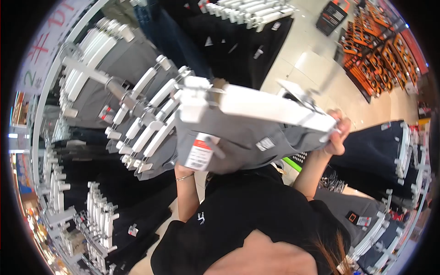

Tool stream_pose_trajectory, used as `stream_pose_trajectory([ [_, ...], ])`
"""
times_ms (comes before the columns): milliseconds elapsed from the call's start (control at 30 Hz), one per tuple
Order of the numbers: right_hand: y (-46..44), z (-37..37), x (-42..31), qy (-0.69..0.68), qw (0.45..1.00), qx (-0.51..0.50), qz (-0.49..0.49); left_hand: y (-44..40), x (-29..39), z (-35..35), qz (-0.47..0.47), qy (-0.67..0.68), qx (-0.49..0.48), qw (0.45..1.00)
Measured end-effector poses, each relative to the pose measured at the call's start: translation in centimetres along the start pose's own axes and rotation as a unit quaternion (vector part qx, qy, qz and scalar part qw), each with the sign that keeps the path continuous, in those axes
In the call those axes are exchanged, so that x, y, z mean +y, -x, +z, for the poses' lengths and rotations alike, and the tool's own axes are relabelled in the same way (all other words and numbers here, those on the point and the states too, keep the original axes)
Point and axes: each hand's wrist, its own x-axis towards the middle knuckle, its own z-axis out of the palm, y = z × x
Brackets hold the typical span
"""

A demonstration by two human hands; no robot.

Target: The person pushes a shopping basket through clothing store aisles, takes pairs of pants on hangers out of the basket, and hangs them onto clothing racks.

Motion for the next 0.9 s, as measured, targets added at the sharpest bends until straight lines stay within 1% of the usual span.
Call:
stream_pose_trajectory([
  [67, 0.3, -1.4, 0.3, -0.084, 0.995, -0.056, -0.007, 0.0, 1.1, 0.6, 0.027, -0.007, -0.028, 0.999],
  [100, 0.5, -1.5, 0.4, -0.092, 0.994, -0.057, -0.001, 0.0, 1.7, 1.2, 0.046, -0.012, -0.049, 0.998],
  [133, 1.2, -2.2, 0.5, -0.088, 0.996, -0.011, 0.002, -0.4, 2.4, 2.2, 0.065, -0.018, -0.070, 0.995],
  [167, 2.5, -3.5, 0.3, 0.023, 0.998, 0.058, 0.022, -0.1, 3.2, 3.1, 0.072, -0.045, -0.104, 0.991],
  [200, 3.2, -4.5, 0.5, 0.138, 0.982, 0.123, 0.041, 1.3, 3.2, 3.5, 0.045, -0.058, -0.088, 0.993],
  [267, 2.5, -3.2, 1.9, 0.044, 0.997, -0.031, 0.061, 1.6, 5.1, 6.1, -0.002, -0.222, -0.120, 0.968],
  [300, 2.1, -2.3, 2.7, -0.018, 0.992, -0.091, 0.081, 2.1, 5.4, 7.6, -0.044, -0.236, -0.044, 0.970],
  [333, 1.1, 0.4, 3.4, -0.075, 0.985, -0.136, 0.077, 2.1, 5.2, 8.0, -0.085, -0.215, 0.006, 0.973],
  [400, 0.5, 0.5, 4.1, 0.005, 0.969, -0.213, 0.128, 2.9, 4.5, 6.3, -0.026, -0.189, -0.044, 0.981],
  [433, 0.5, 1.2, 4.1, 0.092, 0.960, -0.209, 0.164, 4.0, 4.6, 7.1, -0.072, -0.142, 0.080, 0.984],
  [467, 0.6, 2.1, 4.8, 0.134, 0.956, -0.206, 0.162, 4.9, 4.4, 6.7, -0.072, -0.145, 0.084, 0.983],
  [533, 0.2, 3.2, 6.0, 0.121, 0.946, -0.228, 0.196, 6.4, 3.6, 5.5, -0.035, -0.121, 0.144, 0.981],
  [567, -0.1, 4.4, 6.5, 0.114, 0.945, -0.226, 0.207, 6.8, 3.4, 5.7, 0.011, -0.106, 0.177, 0.978],
  [600, -0.4, 4.4, 7.4, 0.118, 0.936, -0.246, 0.223, 7.0, 3.6, 5.7, 0.012, -0.109, 0.177, 0.978],
  [667, -0.9, 5.6, 9.3, 0.113, 0.927, -0.282, 0.221, 7.4, 4.0, 5.7, 0.124, -0.152, 0.240, 0.951],
  [700, -1.0, 6.1, 10.5, 0.097, 0.923, -0.298, 0.225, 7.5, 4.3, 5.1, 0.164, -0.188, 0.241, 0.938],
  [733, -1.1, 6.5, 11.9, 0.081, 0.918, -0.314, 0.227, 7.7, 4.7, 5.0, 0.163, -0.239, 0.267, 0.919],
  [767, -1.2, 6.9, 13.2, 0.094, 0.914, -0.339, 0.203, 7.8, 5.1, 4.6, 0.167, -0.275, 0.279, 0.905],
  [800, -1.1, 7.7, 13.9, 0.093, 0.913, -0.325, 0.228, 7.8, 5.6, 4.3, 0.171, -0.310, 0.290, 0.889],
  [833, -1.0, 8.1, 14.8, 0.083, 0.911, -0.318, 0.248, 7.8, 5.8, 4.0, 0.177, -0.311, 0.291, 0.887],
  [867, -0.7, 8.2, 15.8, 0.072, 0.909, -0.311, 0.269, 7.9, 5.8, 3.5, 0.174, -0.329, 0.318, 0.872],
  [900, -0.4, 8.1, 16.9, 0.071, 0.908, -0.312, 0.270, 8.0, 5.9, 3.1, 0.171, -0.347, 0.345, 0.855],
])
